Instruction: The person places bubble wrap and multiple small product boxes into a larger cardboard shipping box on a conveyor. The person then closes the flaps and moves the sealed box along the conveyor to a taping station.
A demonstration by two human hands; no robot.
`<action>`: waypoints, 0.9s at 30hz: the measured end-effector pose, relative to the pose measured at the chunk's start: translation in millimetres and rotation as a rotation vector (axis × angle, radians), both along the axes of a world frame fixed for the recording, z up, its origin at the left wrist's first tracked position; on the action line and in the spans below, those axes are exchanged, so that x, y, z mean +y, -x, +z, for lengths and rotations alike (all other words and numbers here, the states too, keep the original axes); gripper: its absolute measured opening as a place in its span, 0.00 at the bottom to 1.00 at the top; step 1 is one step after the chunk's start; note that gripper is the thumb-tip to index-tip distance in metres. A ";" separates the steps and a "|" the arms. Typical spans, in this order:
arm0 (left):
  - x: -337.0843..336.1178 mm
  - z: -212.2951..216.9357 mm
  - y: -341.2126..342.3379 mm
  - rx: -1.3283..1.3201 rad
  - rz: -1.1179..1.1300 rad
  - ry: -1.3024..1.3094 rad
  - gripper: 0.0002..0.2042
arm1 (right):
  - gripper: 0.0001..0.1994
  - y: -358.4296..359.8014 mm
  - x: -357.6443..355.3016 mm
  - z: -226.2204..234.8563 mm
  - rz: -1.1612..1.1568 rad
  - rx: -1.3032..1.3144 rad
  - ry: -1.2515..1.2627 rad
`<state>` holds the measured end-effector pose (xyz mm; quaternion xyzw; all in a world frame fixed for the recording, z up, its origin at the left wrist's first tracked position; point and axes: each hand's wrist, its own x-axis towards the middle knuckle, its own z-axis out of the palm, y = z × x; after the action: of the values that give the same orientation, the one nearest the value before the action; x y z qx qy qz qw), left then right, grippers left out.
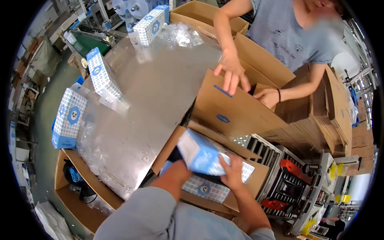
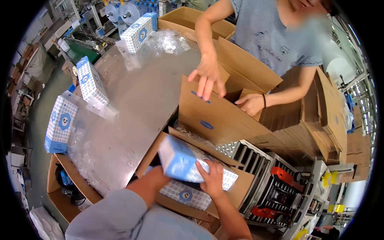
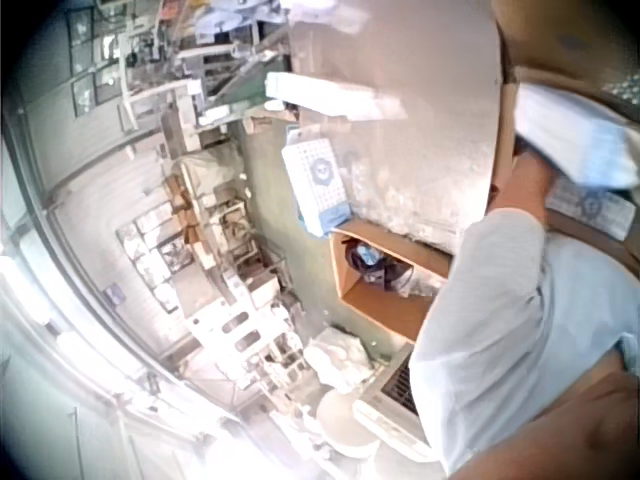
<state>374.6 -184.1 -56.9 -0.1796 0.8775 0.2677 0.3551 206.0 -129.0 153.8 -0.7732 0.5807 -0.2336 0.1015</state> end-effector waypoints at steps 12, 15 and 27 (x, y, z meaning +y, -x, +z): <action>-106.7 177.9 -170.5 1.100 0.858 0.178 0.12 | 0.36 -45.7 -55.2 -300.2 -0.037 0.562 -0.276; -198.5 219.8 -286.9 0.875 1.090 0.891 0.14 | 0.40 -37.9 -66.9 -274.1 0.037 0.491 -0.601; -313.4 219.1 -316.0 0.101 1.462 0.836 0.34 | 0.20 -60.8 -72.2 -250.5 0.089 -0.115 -0.792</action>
<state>690.6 -497.5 162.2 -0.8070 0.5820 0.0909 -0.0431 266.8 -201.2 -96.7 -0.6844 0.5850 -0.0300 0.4341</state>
